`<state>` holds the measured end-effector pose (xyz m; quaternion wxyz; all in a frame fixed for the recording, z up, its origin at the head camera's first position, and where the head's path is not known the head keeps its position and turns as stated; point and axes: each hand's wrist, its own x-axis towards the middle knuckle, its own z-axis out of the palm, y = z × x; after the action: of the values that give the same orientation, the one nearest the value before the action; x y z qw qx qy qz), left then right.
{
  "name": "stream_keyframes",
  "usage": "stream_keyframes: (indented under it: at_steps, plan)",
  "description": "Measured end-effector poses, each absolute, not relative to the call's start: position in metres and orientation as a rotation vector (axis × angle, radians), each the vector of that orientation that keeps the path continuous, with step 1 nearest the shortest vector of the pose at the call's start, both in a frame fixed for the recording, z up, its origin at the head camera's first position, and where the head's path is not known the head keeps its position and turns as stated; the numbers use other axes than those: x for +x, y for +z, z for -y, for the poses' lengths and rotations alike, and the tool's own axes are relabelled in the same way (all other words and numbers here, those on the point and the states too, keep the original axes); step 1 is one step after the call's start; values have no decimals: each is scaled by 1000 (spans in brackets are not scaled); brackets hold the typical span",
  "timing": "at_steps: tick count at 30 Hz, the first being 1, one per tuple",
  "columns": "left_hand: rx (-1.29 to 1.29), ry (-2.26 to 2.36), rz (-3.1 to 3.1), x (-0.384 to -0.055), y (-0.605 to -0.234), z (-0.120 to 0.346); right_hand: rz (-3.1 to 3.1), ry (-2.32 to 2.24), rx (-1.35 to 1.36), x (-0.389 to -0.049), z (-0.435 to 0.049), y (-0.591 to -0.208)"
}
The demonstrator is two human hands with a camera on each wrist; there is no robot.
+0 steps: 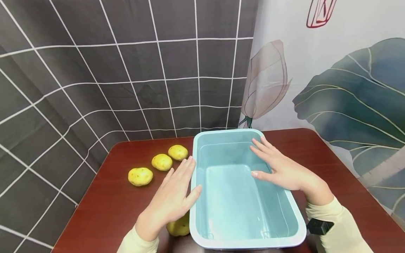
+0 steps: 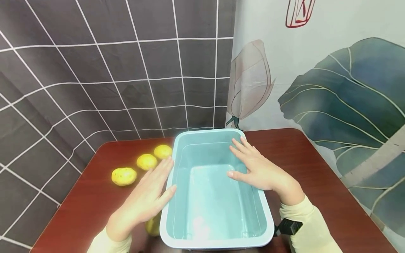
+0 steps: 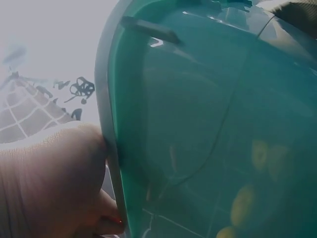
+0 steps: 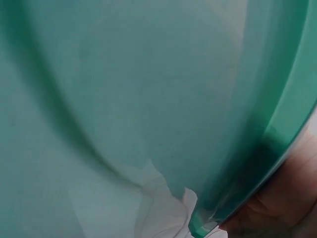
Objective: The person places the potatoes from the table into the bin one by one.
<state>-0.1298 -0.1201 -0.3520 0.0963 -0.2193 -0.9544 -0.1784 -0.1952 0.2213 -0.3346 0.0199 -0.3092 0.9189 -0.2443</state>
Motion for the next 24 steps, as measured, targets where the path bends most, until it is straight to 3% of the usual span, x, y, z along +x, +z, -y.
stream_keyframes:
  at_steps: [11,24]
  plan:
    - [-684,-587,2827,-131,-355,124,-2858,-638,-1236,-182,-215,-332]
    - [-700,-597,2811,-131,-357,124,-2991,-465,-1212,-162,-200,-334]
